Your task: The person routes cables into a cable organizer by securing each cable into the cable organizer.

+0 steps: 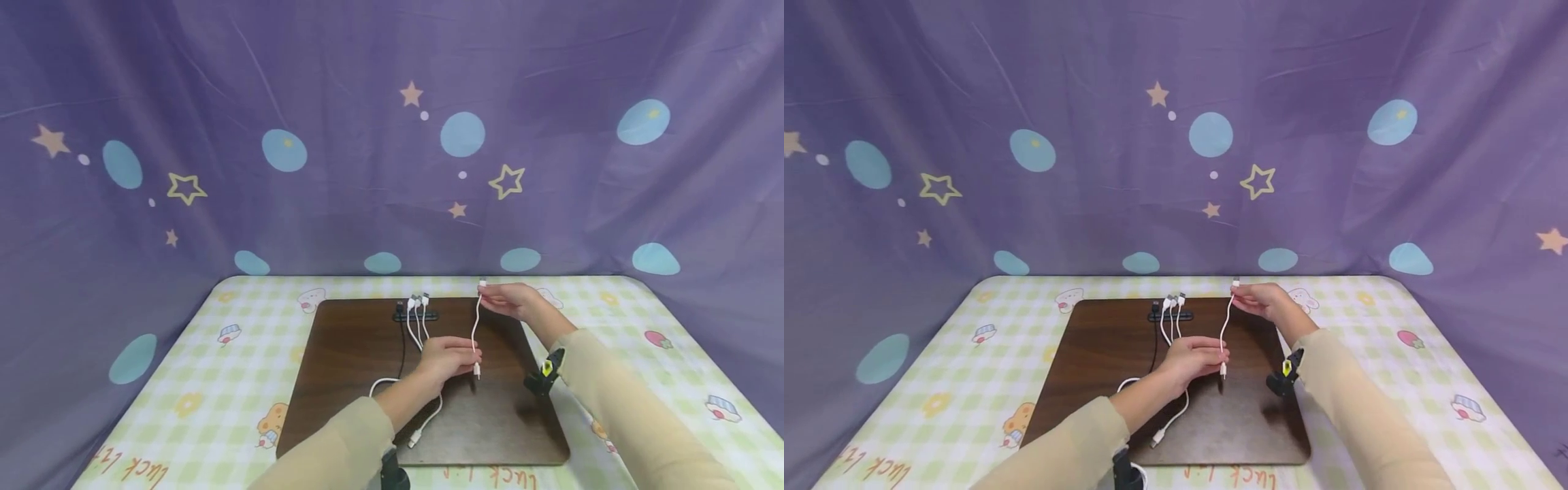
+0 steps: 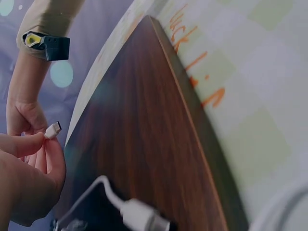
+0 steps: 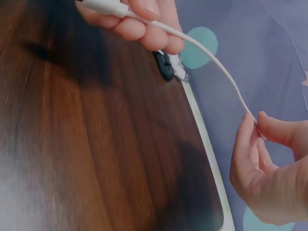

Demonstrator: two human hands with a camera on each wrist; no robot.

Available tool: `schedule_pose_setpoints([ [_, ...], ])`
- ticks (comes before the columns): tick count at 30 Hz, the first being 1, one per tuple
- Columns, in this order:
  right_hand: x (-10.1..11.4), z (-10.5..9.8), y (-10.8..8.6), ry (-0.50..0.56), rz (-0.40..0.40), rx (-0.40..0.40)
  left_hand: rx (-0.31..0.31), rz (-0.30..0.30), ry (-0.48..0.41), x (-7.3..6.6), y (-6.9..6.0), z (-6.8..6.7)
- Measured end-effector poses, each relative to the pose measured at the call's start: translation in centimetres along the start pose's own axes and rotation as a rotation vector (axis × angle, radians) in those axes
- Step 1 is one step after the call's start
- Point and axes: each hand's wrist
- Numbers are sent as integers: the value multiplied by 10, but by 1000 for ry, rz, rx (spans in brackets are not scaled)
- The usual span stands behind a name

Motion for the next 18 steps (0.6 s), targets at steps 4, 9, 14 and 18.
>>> schedule_pose_setpoints([
  [4,-2,10,7,6,-9,6,-2,21,23,-3,-1,-12],
  [9,-3,22,13,-10,-19,50,-14,35,74,-5,-3,-23],
  [14,-12,21,41,-94,-17,32,-27,32,105,-4,-6,-30],
  [18,-40,-8,108,-79,-79,144,-31,28,125,-3,-8,-32],
])
Point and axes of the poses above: each hand's wrist, its own y-axis towards the middle knuckle, its own z-axis out of the palm, x = y × z, and after that the axes turned 6 degrees about -y, right-handed
